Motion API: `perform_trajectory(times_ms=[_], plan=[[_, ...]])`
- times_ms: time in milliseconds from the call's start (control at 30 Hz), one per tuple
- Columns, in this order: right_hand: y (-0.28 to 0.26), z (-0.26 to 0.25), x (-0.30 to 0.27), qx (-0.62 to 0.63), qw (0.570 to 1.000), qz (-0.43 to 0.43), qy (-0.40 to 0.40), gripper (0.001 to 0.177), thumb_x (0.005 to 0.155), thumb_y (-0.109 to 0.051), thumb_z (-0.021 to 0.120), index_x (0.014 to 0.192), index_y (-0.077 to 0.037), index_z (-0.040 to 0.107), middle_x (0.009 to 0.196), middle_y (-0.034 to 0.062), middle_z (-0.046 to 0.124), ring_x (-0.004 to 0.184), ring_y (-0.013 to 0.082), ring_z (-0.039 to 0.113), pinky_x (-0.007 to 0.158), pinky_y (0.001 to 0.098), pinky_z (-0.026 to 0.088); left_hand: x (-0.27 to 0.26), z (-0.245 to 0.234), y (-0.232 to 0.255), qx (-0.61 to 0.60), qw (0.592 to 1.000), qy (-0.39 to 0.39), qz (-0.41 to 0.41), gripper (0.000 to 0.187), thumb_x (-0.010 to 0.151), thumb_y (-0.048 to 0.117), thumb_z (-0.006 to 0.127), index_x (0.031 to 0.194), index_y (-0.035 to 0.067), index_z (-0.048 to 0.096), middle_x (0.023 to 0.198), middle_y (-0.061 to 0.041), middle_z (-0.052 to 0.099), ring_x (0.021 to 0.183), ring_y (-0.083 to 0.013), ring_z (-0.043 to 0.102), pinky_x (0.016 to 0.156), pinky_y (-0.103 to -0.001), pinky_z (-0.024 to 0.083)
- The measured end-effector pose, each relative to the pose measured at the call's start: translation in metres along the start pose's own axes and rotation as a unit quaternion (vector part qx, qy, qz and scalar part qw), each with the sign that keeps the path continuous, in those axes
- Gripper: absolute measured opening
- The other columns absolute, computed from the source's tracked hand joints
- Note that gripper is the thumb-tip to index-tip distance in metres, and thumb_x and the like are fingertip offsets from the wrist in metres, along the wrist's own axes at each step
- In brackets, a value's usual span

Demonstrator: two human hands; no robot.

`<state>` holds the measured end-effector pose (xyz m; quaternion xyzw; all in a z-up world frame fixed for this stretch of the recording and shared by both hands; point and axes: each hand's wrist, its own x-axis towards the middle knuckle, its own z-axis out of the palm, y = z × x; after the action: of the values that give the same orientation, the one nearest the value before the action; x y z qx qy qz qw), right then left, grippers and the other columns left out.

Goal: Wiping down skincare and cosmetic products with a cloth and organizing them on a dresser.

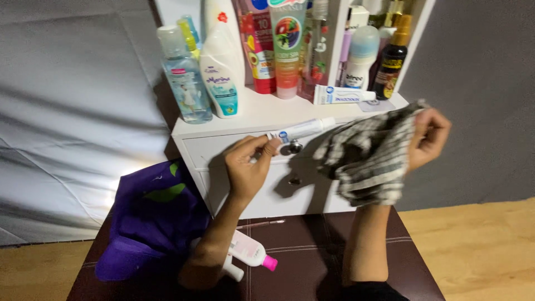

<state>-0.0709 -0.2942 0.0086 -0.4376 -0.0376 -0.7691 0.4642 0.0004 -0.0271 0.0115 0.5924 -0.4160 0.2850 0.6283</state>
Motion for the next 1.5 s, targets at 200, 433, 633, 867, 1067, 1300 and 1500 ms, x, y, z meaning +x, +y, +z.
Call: perform_trajectory(times_ms=[200, 433, 633, 867, 1067, 1300, 1500], plan=[[0.048, -0.088, 0.047, 0.077, 0.992, 0.067, 0.071, 0.012, 0.112, -0.014, 0.065, 0.121, -0.006, 0.062, 0.11, 0.0072, 0.066, 0.099, 0.016, 0.064, 0.088, 0.0304, 0.058, 0.043, 0.029, 0.023, 0.016, 0.999, -0.037, 0.011, 0.013, 0.094, 0.008, 0.077, 0.097, -0.004, 0.072, 0.082, -0.01, 0.074, 0.073, -0.0122, 0.075, 0.061, -0.025, 0.057], [0.076, -0.123, 0.043, 0.099, 0.985, 0.126, 0.067, 0.029, 0.111, -0.022, 0.055, 0.136, -0.008, 0.058, 0.132, 0.0091, 0.068, 0.115, 0.017, 0.07, 0.101, 0.0339, 0.059, 0.088, 0.069, 0.018, 0.153, 0.979, -0.131, -0.006, 0.022, 0.09, 0.019, 0.08, 0.086, -0.001, 0.074, 0.07, -0.013, 0.073, 0.061, -0.0184, 0.073, 0.056, -0.031, 0.053], [0.088, -0.156, 0.045, 0.073, 0.988, 0.128, 0.038, 0.028, 0.111, -0.022, 0.056, 0.135, -0.008, 0.059, 0.131, 0.0089, 0.068, 0.114, 0.0168, 0.069, 0.1, 0.0333, 0.058, 0.099, 0.083, 0.022, 0.231, 0.955, -0.176, -0.053, 0.021, 0.087, 0.025, 0.082, 0.093, 0.005, 0.078, 0.076, -0.009, 0.076, 0.065, -0.0208, 0.074, 0.059, -0.034, 0.053], [0.106, -0.196, 0.062, 0.055, 0.99, 0.129, 0.012, 0.027, 0.111, -0.022, 0.057, 0.133, -0.007, 0.06, 0.13, 0.0087, 0.068, 0.113, 0.0165, 0.069, 0.1, 0.0326, 0.057, 0.094, 0.086, 0.036, 0.212, 0.957, -0.175, -0.092, 0.033, 0.086, 0.024, 0.081, 0.115, 0.01, 0.076, 0.076, -0.003, 0.077, 0.06, -0.0121, 0.068, 0.056, -0.029, 0.05], [0.116, -0.252, 0.06, 0.043, 0.991, 0.127, -0.008, 0.026, 0.11, -0.022, 0.058, 0.131, -0.007, 0.061, 0.128, 0.0084, 0.068, 0.112, 0.0162, 0.068, 0.099, 0.0321, 0.057, 0.091, 0.085, 0.037, 0.204, 0.959, -0.171, -0.098, 0.041, 0.084, 0.023, 0.082, 0.122, 0.011, 0.072, 0.083, 0.0, 0.077, 0.063, -0.0063, 0.067, 0.056, -0.025, 0.051], [0.098, -0.297, 0.074, 0.031, 0.991, 0.124, -0.045, 0.025, 0.11, -0.023, 0.06, 0.129, -0.006, 0.062, 0.127, 0.0082, 0.069, 0.111, 0.0159, 0.068, 0.099, 0.0314, 0.056, 0.087, 0.079, 0.022, 0.179, 0.966, -0.174, -0.061, 0.035, 0.086, 0.02, 0.081, 0.12, 0.011, 0.075, 0.09, -0.002, 0.079, 0.07, -0.008, 0.07, 0.065, -0.025, 0.055], [0.089, -0.316, 0.096, 0.015, 0.99, 0.121, -0.069, 0.024, 0.11, -0.023, 0.061, 0.127, -0.006, 0.063, 0.126, 0.008, 0.069, 0.111, 0.0156, 0.067, 0.098, 0.0308, 0.055, 0.085, 0.077, 0.026, 0.194, 0.966, -0.166, -0.032, 0.035, 0.087, 0.021, 0.08, 0.12, 0.009, 0.074, 0.091, -0.004, 0.079, 0.073, -0.0088, 0.071, 0.067, -0.026, 0.056]])
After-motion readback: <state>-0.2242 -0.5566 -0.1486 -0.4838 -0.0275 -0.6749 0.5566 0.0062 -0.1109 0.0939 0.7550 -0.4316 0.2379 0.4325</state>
